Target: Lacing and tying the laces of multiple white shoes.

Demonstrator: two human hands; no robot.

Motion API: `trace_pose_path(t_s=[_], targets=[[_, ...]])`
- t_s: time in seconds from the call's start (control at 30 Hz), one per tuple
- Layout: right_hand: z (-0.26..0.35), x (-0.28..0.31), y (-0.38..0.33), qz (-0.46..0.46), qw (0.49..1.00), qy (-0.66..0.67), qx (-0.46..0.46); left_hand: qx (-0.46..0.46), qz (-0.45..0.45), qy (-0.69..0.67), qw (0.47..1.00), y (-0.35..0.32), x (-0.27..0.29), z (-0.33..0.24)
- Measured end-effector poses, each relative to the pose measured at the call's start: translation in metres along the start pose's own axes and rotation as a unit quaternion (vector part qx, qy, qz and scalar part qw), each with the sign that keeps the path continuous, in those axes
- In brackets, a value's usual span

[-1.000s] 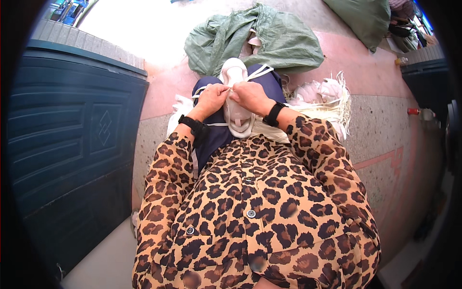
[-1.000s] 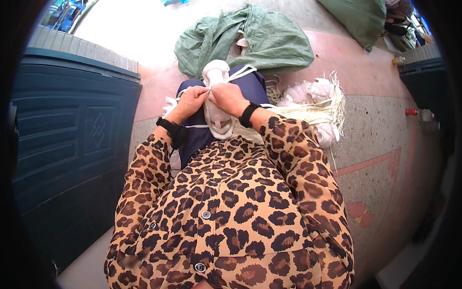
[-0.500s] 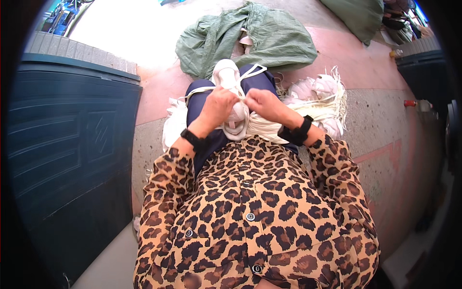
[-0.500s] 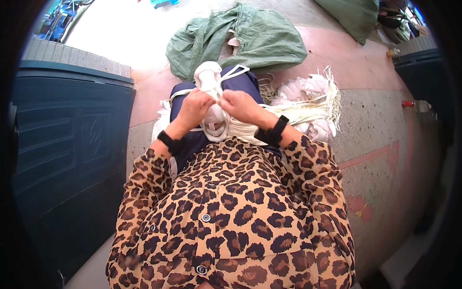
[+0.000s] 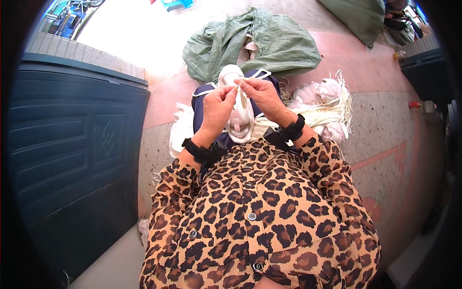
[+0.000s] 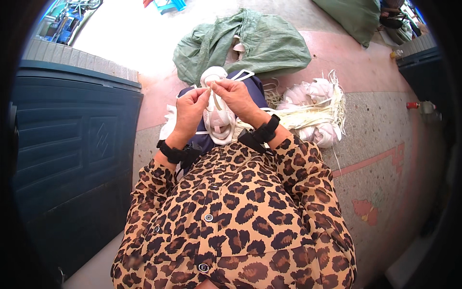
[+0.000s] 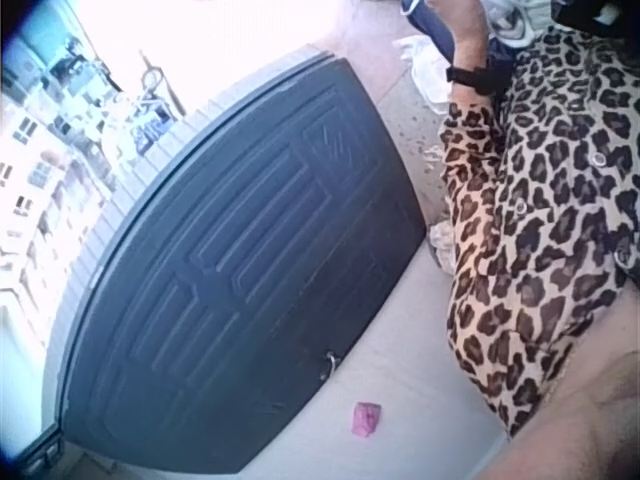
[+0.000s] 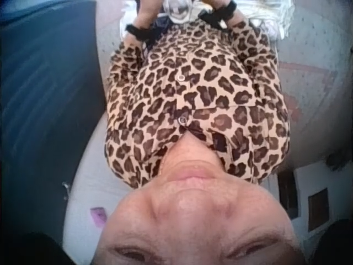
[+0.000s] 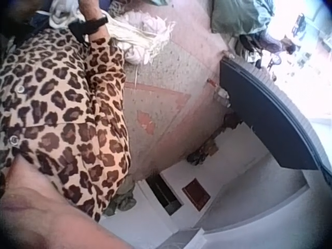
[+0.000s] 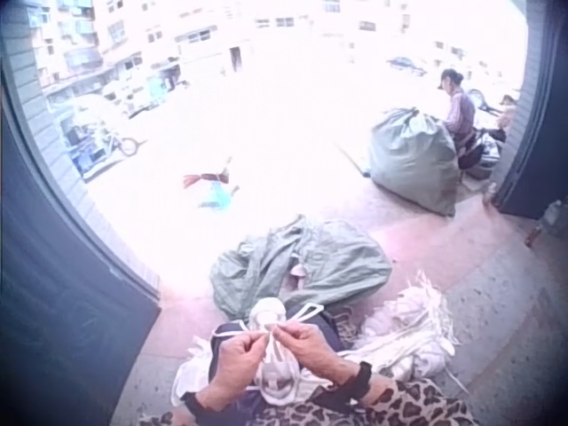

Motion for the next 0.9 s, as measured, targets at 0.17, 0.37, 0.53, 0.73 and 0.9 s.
trace_pose_path(t_s=[0.17,0.37,0.53,0.73,0.9], targets=[[-0.007,-0.003,-0.001,0.005,1.000,-0.017,0.002,-0.016,-0.008,0.027,0.999,-0.009,0.002,0.002],[0.040,-0.015,-0.004,-0.007,1.000,-0.006,0.007,-0.013,0.018,0.061,0.998,-0.007,0.019,0.010],[0.222,0.008,-0.002,0.086,0.935,-0.204,0.278,0.024,0.020,0.145,0.989,0.021,0.067,0.035],[0.298,-0.008,-0.044,0.042,0.862,-0.351,0.364,-0.023,0.092,0.235,0.967,0.069,0.058,0.029],[0.312,-0.029,-0.061,0.039,0.826,-0.412,0.383,-0.121,0.200,0.357,0.904,0.077,-0.009,0.044]])
Point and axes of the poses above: each hand's wrist, its own y-axis towards the middle knuckle, its own x-axis out of the back of the hand, z = x × y, the point moved 9 cm from there along y, towards the middle knuckle, and after that the axes turned 5 degrees about -z, right-handed, at the moved point
